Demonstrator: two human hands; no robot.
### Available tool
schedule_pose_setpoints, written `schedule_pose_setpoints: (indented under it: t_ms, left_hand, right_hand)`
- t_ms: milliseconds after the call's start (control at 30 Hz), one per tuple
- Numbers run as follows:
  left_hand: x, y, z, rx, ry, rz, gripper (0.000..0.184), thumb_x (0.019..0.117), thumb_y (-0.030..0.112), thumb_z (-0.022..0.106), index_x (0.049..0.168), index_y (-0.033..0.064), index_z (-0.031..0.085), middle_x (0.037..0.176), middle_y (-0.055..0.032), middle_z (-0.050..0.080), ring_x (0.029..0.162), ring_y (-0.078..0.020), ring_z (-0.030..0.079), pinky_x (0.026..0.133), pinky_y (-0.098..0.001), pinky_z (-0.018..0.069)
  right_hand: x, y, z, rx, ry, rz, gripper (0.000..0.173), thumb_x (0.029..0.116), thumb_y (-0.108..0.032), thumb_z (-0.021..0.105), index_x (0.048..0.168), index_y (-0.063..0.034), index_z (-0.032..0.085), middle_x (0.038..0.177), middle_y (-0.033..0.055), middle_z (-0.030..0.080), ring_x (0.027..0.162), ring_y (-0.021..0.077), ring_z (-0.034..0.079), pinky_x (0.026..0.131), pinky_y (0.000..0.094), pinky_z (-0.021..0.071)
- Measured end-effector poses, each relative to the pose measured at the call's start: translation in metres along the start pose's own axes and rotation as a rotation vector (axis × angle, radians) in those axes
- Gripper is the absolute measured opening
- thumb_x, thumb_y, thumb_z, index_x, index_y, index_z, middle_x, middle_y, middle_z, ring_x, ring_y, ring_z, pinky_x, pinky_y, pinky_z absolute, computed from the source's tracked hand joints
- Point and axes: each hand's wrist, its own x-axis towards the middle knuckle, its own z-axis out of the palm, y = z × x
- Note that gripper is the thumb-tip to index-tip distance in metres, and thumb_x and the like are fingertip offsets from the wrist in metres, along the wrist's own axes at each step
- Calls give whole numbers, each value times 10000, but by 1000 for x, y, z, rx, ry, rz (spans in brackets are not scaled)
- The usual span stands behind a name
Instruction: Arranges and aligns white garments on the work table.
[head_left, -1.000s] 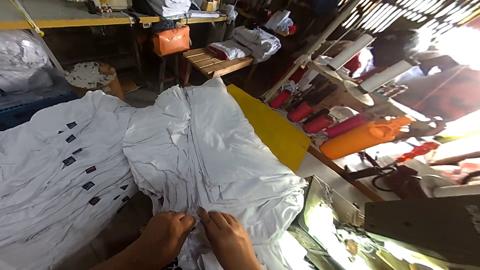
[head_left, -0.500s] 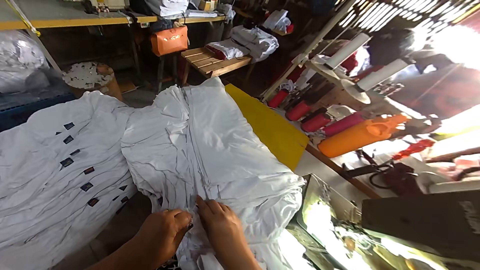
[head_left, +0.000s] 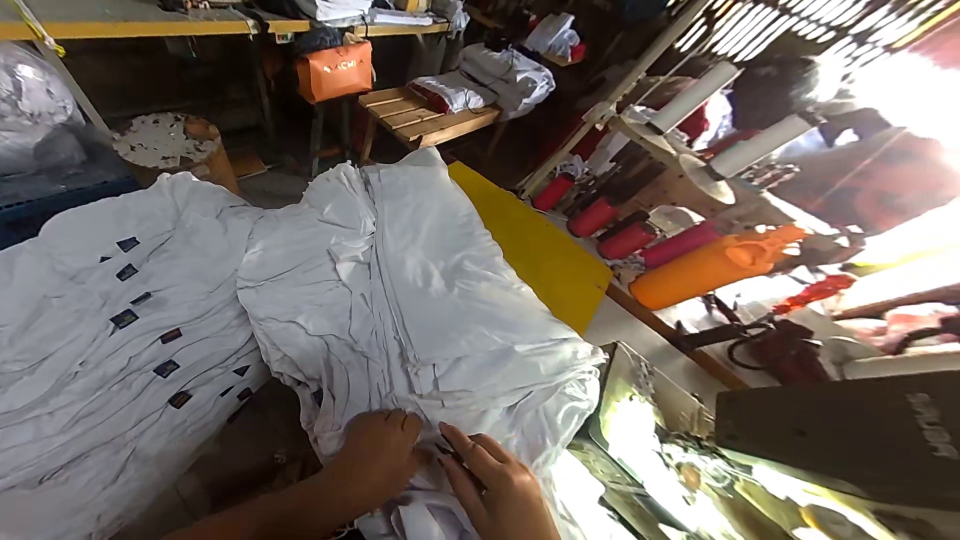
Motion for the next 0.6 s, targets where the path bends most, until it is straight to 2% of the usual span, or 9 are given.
schedule_pose_setpoints:
  t_ms: [33, 67, 167, 267, 333, 400, 600]
  left_hand:
    - [2, -1, 6, 56, 60, 15, 312, 1017, 299, 583, 1051, 8, 692, 950, -198, 713, 885, -385, 727, 727, -540, 585]
    - [1, -6, 12, 109, 197, 80, 229, 978, 243, 611, 951, 36, 706, 844, -155, 708, 772, -337, 735, 630, -492, 597]
    - [-16, -19, 13, 171, 411, 272, 187, 950, 208, 577, 832, 97, 671, 711, -67, 645, 615, -231, 677, 512, -375, 558]
    - [-32, -21, 9, 175, 423, 337, 214, 941, 242, 554, 801, 113, 649, 679, -42, 629, 576, -198, 651, 480, -344, 524]
    - [-37, -20, 6, 153, 409, 389, 227, 933, 267, 571, 788, 113, 653, 674, -37, 624, 566, -190, 637, 473, -334, 508]
    - [-43, -21, 3, 85, 382, 445, 235, 944, 269, 564, 768, 123, 619, 655, -31, 592, 555, -183, 606, 465, -324, 477]
    - [-59, -37, -6, -103, 291, 425, 256, 958, 275, 567, 750, 130, 603, 643, -30, 597, 567, -173, 616, 473, -330, 489]
  right_hand:
    - [-3, 0, 2, -20, 4, -4, 309, 936, -231, 646, 1175, -86, 778, 895, 71, 747, 740, 171, 718, 659, 327, 605]
    - [-5, 1, 4, -57, 15, -15, 303, 942, -230, 640, 1171, -89, 779, 896, 68, 750, 748, 179, 724, 664, 337, 605]
    - [-10, 5, 9, -212, 34, -76, 273, 966, -232, 619, 1154, -134, 791, 895, 39, 758, 781, 181, 735, 684, 349, 604]
    - [-7, 2, 24, -303, 32, -173, 258, 953, -210, 620, 1137, -172, 797, 890, 13, 759, 783, 177, 737, 683, 348, 606]
    - [-4, -1, 33, -276, 16, -245, 261, 912, -169, 632, 1115, -161, 797, 882, 16, 754, 780, 181, 735, 687, 341, 608]
    - [-5, -4, 33, -248, -18, -301, 257, 912, -155, 633, 1117, -162, 789, 891, 9, 756, 806, 174, 736, 723, 320, 606]
    - [-20, -6, 24, -234, -165, -236, 251, 977, -177, 624, 1174, -122, 770, 931, 48, 756, 817, 212, 737, 722, 368, 609]
